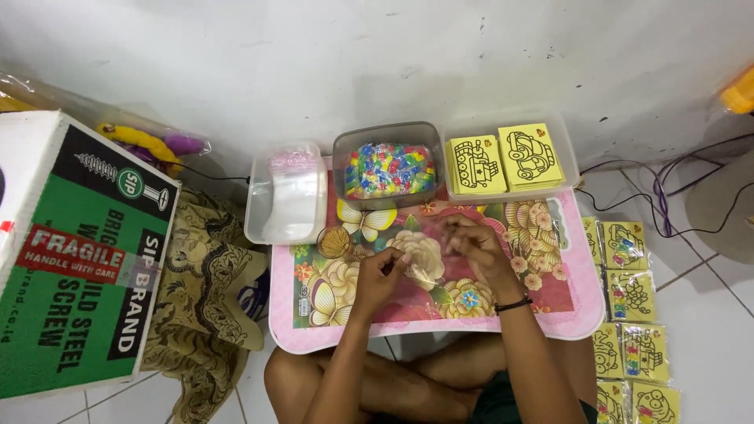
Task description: A person is sitting on the floor, manually packaging small illustrated cards into plastic bags and adding colorful beads to each bag.
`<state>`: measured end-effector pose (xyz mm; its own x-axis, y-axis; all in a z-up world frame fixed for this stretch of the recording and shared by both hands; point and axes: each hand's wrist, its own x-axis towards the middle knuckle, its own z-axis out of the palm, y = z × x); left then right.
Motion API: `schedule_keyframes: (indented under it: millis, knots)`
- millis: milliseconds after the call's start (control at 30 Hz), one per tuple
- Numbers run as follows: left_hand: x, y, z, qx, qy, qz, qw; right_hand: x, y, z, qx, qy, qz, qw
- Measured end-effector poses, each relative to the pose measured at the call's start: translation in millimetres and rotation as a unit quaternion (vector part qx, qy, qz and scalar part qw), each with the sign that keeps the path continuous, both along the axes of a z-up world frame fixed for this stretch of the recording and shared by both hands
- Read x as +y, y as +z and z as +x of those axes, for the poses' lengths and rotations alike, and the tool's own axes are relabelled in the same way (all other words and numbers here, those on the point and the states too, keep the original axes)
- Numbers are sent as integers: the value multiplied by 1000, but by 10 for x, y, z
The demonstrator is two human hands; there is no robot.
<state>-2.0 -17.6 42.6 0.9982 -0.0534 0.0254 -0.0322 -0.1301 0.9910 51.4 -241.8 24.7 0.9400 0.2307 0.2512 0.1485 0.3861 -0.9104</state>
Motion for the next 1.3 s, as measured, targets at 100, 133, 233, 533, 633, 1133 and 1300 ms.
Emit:
schedule_keyframes:
  millis: [100, 133, 233, 533, 633, 1133, 1300]
  knots:
    - [32, -191, 32, 8, -27, 8, 1000, -25, -59, 6, 18, -2, -7, 1000]
    - [27, -97, 42, 6, -26, 8, 1000, -21, -57, 6, 17, -1, -7, 1000]
    - [-4, 150, 76, 11, -70, 8, 997, -17, 11, -2, 31, -16, -9, 999]
    - [3, 15, 337, 60, -140, -99, 983, 79, 299, -75, 127, -96, 85, 984]
    - [31, -150, 401, 69, -172, -159, 970, 169, 719, -194, 137, -113, 62, 982]
    - [-146, 29, 346, 57, -97, -104, 988, 6, 42, 67, 115, -78, 97, 986]
    - [-99, -40, 311, 38, -101, -121, 987, 7, -83, 53, 94, -89, 103, 986]
